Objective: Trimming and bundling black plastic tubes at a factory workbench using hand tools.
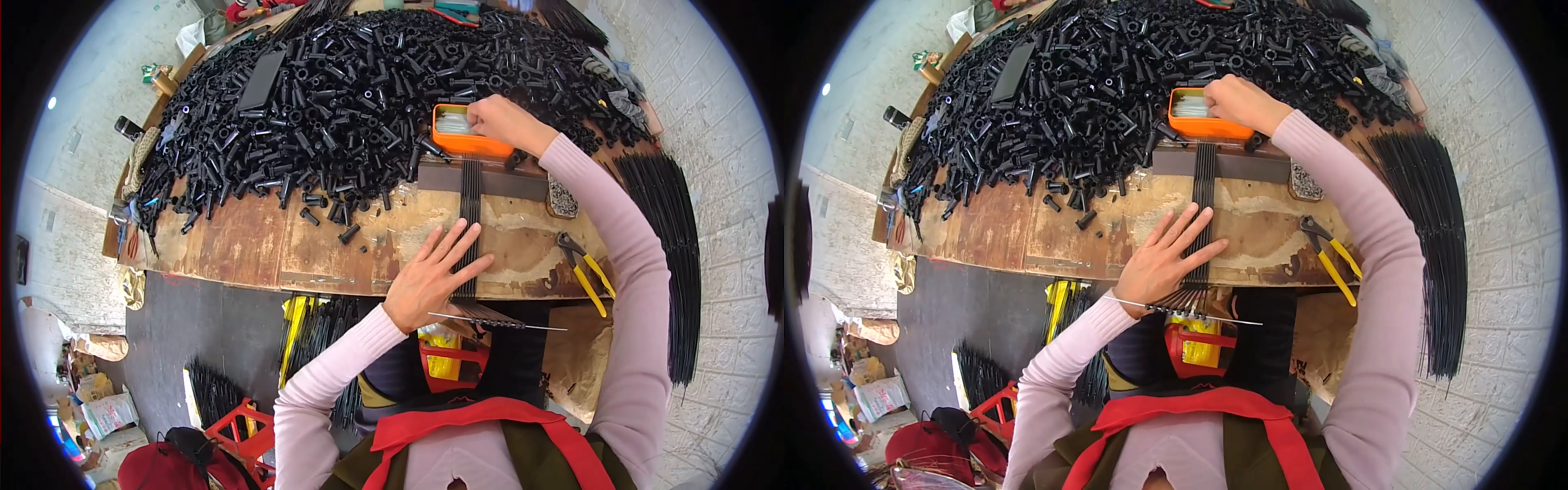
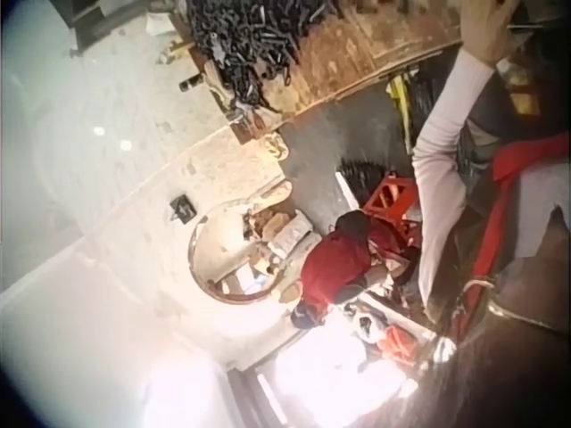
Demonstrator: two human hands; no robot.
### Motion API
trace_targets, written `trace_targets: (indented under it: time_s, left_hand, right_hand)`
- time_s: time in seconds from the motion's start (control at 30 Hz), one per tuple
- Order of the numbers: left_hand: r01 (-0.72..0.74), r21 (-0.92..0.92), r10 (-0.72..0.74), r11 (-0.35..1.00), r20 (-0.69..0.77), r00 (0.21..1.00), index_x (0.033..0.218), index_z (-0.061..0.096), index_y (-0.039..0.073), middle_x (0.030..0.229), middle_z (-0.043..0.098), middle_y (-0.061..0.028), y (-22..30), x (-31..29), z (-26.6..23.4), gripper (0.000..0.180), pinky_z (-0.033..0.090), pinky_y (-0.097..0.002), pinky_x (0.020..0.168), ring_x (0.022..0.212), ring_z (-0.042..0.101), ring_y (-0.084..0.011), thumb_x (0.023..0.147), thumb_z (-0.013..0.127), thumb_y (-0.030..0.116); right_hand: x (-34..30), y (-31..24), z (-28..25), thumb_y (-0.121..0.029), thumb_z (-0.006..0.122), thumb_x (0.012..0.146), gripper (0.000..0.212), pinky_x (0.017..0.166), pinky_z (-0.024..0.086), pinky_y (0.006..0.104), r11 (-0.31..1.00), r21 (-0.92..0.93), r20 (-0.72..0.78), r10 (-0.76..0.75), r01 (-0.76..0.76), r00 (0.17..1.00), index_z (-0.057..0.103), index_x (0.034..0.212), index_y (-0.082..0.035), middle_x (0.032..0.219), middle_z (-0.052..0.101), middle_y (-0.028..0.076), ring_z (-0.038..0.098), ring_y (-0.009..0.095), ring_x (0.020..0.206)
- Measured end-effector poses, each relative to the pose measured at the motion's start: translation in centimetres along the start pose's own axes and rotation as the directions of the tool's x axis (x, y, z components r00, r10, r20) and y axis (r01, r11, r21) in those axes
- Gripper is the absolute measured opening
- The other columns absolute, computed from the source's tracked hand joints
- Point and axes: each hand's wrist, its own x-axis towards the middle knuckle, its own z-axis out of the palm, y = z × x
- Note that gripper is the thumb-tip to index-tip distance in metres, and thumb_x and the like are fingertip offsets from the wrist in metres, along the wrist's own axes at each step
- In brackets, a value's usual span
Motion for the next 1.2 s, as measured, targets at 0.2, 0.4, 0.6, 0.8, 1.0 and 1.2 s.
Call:
trace_targets:
  time_s: [0.2,0.4,0.6,0.8,1.0,1.2]
  left_hand:
    - [0.034,-0.241,-0.050,0.970,-0.060,0.997,0.145,0.040,0.023,0.157,0.025,-0.0123,0.4,-0.1,-1.0,0.078,0.021,-0.0466,0.118,0.146,0.023,-0.0310,0.072,0.061,0.003]
    - [0.033,-0.112,-0.040,0.993,-0.062,0.997,0.142,0.045,0.020,0.157,0.026,-0.0140,0.5,-0.8,-0.5,0.076,0.019,-0.0477,0.118,0.146,0.022,-0.0323,0.070,0.059,0.001]
    - [0.021,-0.175,-0.033,0.984,-0.067,0.997,0.141,0.045,0.019,0.156,0.027,-0.0135,0.9,-0.4,-0.8,0.077,0.018,-0.0481,0.119,0.146,0.022,-0.0311,0.069,0.055,-0.004]
    - [0.034,-0.179,-0.046,0.983,-0.065,0.997,0.141,0.046,0.019,0.156,0.028,-0.0136,1.1,-0.6,-0.7,0.077,0.019,-0.0481,0.118,0.146,0.023,-0.0313,0.068,0.056,-0.004]
    - [0.048,-0.165,-0.065,0.985,-0.098,0.993,0.139,0.049,0.019,0.155,0.031,-0.0138,1.3,-1.4,-0.7,0.077,0.020,-0.0478,0.118,0.145,0.026,-0.0313,0.066,0.058,-0.003]
    - [0.032,-0.034,-0.034,0.999,-0.062,0.998,0.138,0.048,0.019,0.154,0.030,-0.0145,1.0,-1.7,-0.3,0.081,0.021,-0.0470,0.119,0.143,0.028,-0.0333,0.062,0.070,0.005]
  right_hand:
    - [0.6,-0.3,-0.7,-0.007,0.062,0.079,0.010,0.070,0.053,0.0422,0.999,0.001,-0.029,0.053,-0.053,0.998,0.066,0.082,0.002,0.079,0.068,0.019,0.067,0.037,0.079]
    - [-0.9,-2.0,-1.1,-0.006,0.061,0.079,0.009,0.068,0.051,0.0422,0.990,-0.117,-0.285,-0.111,0.081,0.952,0.066,0.082,0.001,0.077,0.067,0.017,0.065,0.036,0.076]
    - [1.4,0.2,-0.1,-0.010,0.067,0.076,0.011,0.071,0.053,0.0415,0.999,-0.009,-0.037,-0.040,0.040,0.998,0.069,0.079,0.000,0.078,0.068,0.018,0.067,0.035,0.078]
    - [-0.3,-1.1,-1.9,-0.009,0.063,0.077,0.013,0.073,0.053,0.0397,0.999,0.003,-0.117,0.040,-0.040,0.992,0.073,0.082,-0.002,0.082,0.070,0.017,0.068,0.034,0.079]
    - [-8.0,-3.8,-0.2,-0.002,0.062,0.080,0.023,0.071,0.052,0.0391,0.984,-0.022,-0.280,-0.177,0.177,0.944,0.069,0.103,-0.004,0.087,0.063,0.014,0.064,0.033,0.080]
    - [-9.8,-4.5,0.4,0.001,0.061,0.078,0.036,0.074,0.053,0.0399,0.990,-0.070,-0.113,-0.129,0.122,0.985,0.066,0.114,-0.005,0.094,0.063,0.014,0.064,0.034,0.084]
